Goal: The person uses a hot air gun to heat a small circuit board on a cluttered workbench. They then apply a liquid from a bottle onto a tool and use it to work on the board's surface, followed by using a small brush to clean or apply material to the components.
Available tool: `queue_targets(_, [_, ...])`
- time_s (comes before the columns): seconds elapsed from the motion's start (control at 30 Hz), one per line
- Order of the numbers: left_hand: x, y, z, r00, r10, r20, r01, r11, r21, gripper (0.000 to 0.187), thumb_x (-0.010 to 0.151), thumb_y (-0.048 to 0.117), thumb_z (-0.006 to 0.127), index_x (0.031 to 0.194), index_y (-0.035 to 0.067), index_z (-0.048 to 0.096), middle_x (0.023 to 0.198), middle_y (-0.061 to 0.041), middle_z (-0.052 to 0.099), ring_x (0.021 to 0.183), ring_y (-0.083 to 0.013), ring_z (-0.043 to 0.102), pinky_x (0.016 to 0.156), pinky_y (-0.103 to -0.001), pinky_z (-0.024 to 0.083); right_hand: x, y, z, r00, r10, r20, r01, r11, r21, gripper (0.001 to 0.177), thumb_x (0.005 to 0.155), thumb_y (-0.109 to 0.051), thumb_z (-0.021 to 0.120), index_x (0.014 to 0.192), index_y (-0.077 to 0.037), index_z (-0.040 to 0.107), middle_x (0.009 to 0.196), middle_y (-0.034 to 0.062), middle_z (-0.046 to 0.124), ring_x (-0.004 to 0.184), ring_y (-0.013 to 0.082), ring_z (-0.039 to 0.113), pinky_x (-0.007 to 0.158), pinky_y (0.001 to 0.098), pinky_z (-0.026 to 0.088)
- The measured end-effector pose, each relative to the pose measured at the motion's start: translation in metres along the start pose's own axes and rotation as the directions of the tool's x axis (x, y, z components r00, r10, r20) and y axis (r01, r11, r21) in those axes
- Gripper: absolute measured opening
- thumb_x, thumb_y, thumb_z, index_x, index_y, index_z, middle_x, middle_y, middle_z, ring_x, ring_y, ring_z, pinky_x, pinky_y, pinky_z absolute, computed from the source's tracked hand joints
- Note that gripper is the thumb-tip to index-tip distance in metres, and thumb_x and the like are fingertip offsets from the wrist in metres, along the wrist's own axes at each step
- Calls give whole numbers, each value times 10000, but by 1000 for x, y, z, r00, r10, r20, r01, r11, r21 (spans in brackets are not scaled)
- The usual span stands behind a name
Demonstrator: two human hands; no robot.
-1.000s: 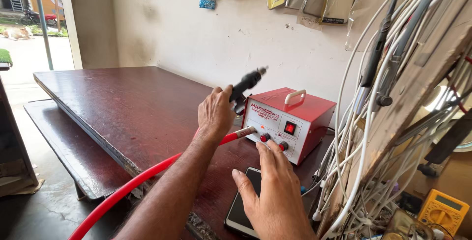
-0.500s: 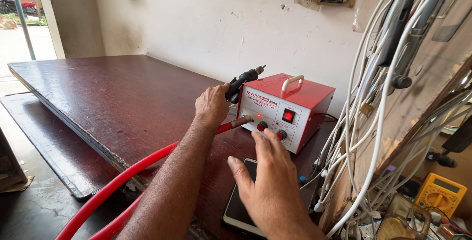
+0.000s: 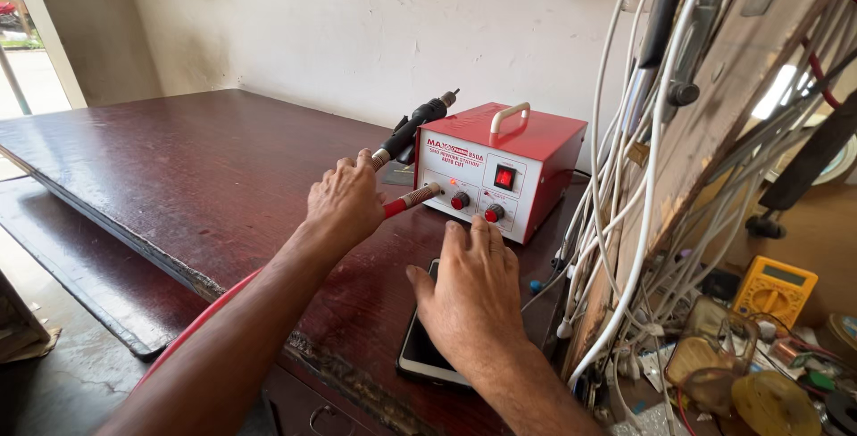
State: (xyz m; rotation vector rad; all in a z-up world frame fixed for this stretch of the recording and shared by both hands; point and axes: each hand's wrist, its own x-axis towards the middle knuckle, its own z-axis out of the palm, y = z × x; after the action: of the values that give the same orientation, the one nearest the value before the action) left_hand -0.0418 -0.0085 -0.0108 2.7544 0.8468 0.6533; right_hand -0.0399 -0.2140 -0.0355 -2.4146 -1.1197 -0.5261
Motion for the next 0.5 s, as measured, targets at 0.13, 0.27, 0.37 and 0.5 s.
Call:
queue_targets(0.13, [-52, -2, -18, 992, 110, -59, -109, 994, 31, 661, 951, 234, 649, 1522, 51, 372, 1316, -210, 565, 1187, -353, 601, 984, -480, 503, -6, -3, -7, 1000, -26, 14, 26, 1000, 17, 764, 880, -395, 738, 1401, 90, 459, 1515, 367, 349, 1464, 464, 319, 1127, 572, 262])
queue_targets(0.27, [-127, -36, -30, 993, 91, -76, -92, 996, -7, 742, 872, 269, 673, 1529, 43, 412, 1407, -196, 539, 1206, -325, 594, 996, -443, 519, -19, -3, -21, 995, -80, -63, 86, 992, 95, 726, 884, -377, 727, 1388, 86, 485, 1510, 349, 384, 1453, 469, 338, 1123, 564, 280])
queue_targets(0.37, [-191, -79, -26, 962, 111, -251, -85, 990, 113, 716, 890, 366, 692, 1473, -5, 503, 1383, -236, 609, 1214, -378, 636, 978, -494, 516, -29, -3, -28, 989, -100, -109, 116, 982, 152, 713, 887, -368, 721, 1384, 90, 495, 1515, 363, 377, 1444, 480, 341, 1122, 569, 272])
queue_targets(0.5, [-250, -145, 12, 895, 172, -412, -33, 945, 324, 711, 778, 484, 719, 1351, 88, 576, 1148, -181, 725, 1077, -329, 729, 1004, -480, 553, -44, -4, -27, 991, -102, -91, 117, 977, 179, 730, 892, -382, 711, 1399, 91, 484, 1515, 368, 374, 1446, 486, 339, 1124, 576, 257])
